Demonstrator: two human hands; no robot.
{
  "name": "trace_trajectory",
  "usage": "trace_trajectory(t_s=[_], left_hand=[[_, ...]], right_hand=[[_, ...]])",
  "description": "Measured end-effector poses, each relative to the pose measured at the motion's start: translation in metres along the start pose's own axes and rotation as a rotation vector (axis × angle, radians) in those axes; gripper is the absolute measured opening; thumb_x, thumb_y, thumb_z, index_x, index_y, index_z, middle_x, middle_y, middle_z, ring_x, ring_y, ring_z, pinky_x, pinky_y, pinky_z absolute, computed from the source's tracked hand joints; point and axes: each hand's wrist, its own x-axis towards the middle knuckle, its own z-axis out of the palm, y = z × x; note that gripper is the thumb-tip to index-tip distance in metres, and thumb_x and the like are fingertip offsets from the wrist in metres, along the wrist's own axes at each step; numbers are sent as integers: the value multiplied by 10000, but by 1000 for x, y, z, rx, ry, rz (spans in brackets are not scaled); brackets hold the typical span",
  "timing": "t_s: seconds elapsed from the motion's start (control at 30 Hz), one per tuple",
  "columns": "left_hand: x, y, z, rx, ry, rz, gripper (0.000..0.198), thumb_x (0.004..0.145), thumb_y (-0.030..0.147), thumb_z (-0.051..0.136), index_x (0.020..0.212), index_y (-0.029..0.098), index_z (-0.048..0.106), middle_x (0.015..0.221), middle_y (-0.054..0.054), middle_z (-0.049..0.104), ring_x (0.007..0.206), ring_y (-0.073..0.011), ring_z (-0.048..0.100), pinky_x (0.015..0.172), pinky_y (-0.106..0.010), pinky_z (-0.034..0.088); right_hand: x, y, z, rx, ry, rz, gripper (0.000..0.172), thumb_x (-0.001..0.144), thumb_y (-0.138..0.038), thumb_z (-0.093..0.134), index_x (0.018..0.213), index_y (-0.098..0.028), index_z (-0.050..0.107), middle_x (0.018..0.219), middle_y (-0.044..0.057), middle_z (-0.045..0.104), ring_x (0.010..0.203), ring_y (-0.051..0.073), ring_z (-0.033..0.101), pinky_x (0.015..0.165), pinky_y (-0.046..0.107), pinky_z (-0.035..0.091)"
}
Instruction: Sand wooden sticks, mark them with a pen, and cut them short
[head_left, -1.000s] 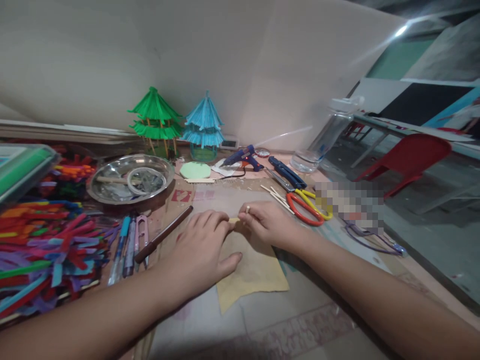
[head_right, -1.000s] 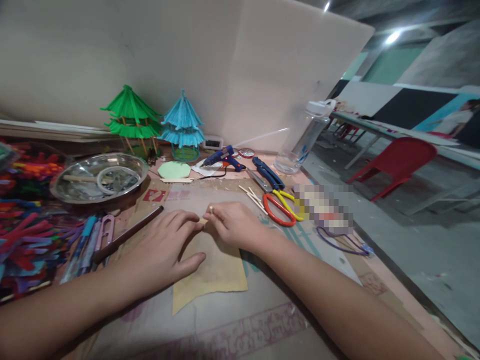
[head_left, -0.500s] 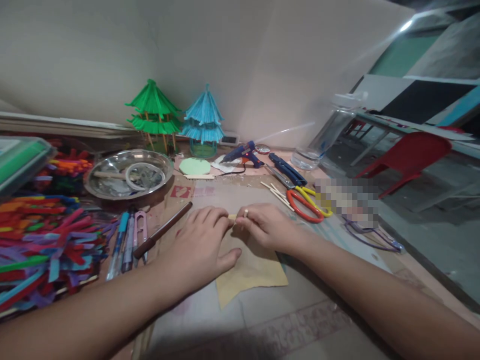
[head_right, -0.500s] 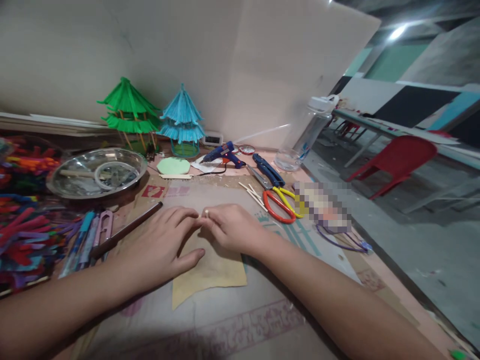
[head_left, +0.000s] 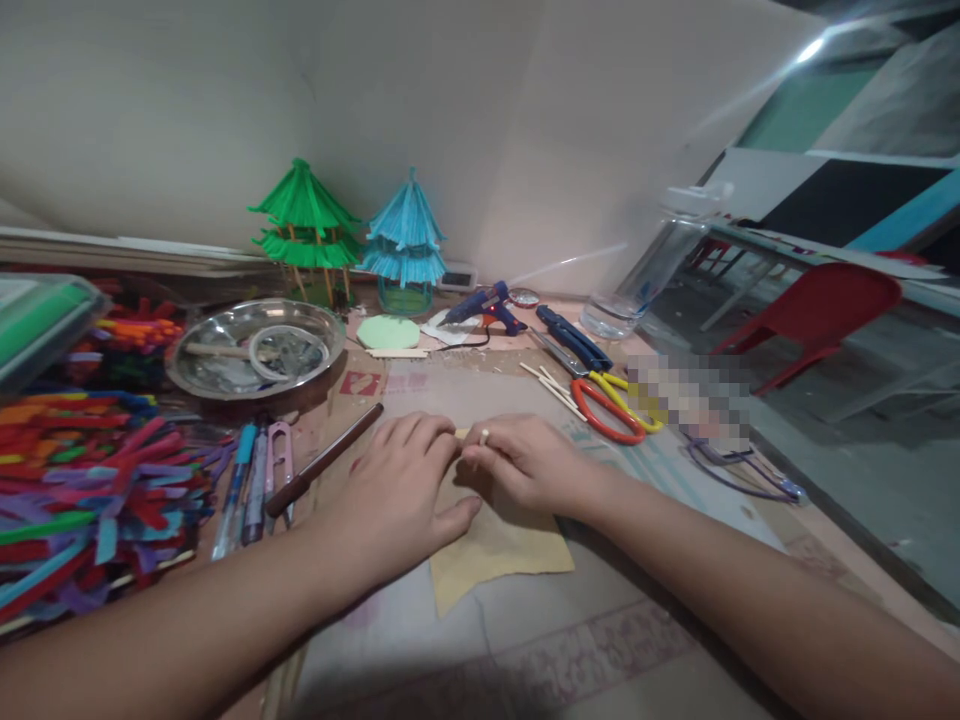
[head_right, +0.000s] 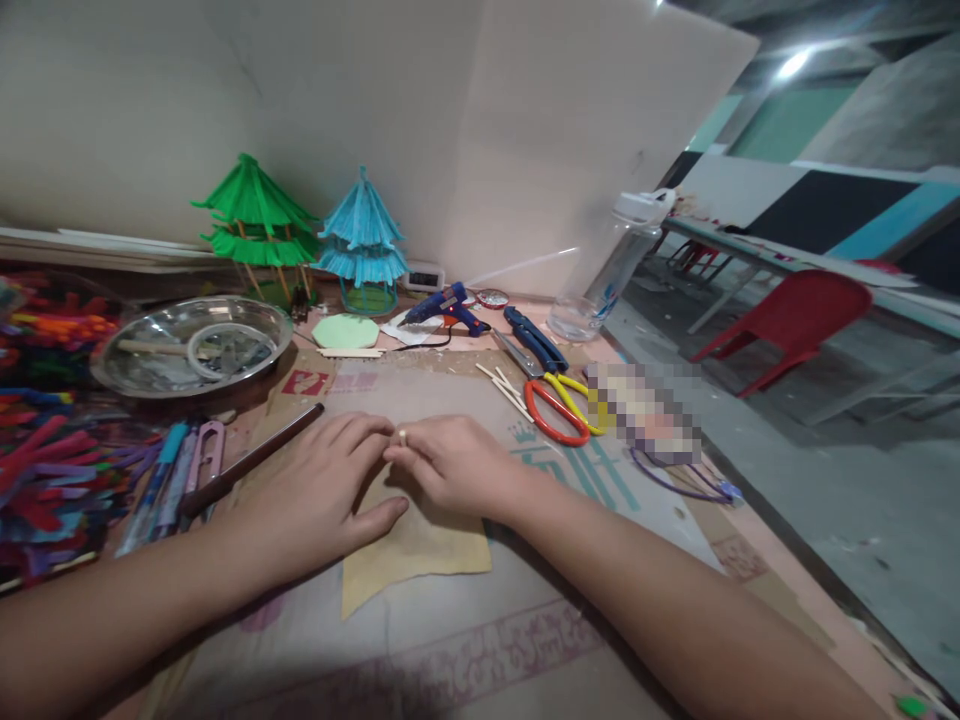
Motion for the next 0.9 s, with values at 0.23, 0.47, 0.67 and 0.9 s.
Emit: trace_trajectory(t_s=[0.23, 0.47, 0.67, 0.9], left_hand=[[0, 0, -1, -16, -24, 0, 317, 825, 360, 629, 1037, 124, 623, 1159, -139, 605, 1145, -326, 524, 1000, -515, 435], [0, 0, 1, -34, -6, -2, 321, 808, 349, 647, 1048, 139, 613, 1152, -125, 605, 1138, -317, 526, 1000, -507, 431], [0, -2, 1, -122, 32, -38, 379, 787, 365, 676, 1089, 151, 596, 1170, -128, 602, 1140, -320, 521, 985, -523, 428], [4, -10, -3, -423, 410, 20, 97, 948, 263, 504, 944, 226, 593, 1046, -44, 607, 1054, -202, 557, 914, -370, 450]], right_hand=[[1, 1, 2, -26, -4, -49, 312, 993, -288, 424, 774, -175, 615, 734, 42, 682, 675, 144, 611, 663, 239, 417], [0, 0, 3, 13, 7, -24, 303, 985, -276, 422, 770, -174, 609, 708, 37, 674, 654, 140, 613, 654, 240, 424], [4, 7, 2, 565, 227, 223, 332, 938, -447, 495, 728, -196, 551, 606, 5, 644, 553, 125, 603, 553, 233, 448], [10, 3, -1, 1312, 222, 353, 422, 663, -471, 836, 741, -202, 521, 637, -19, 702, 494, 91, 604, 452, 187, 451]])
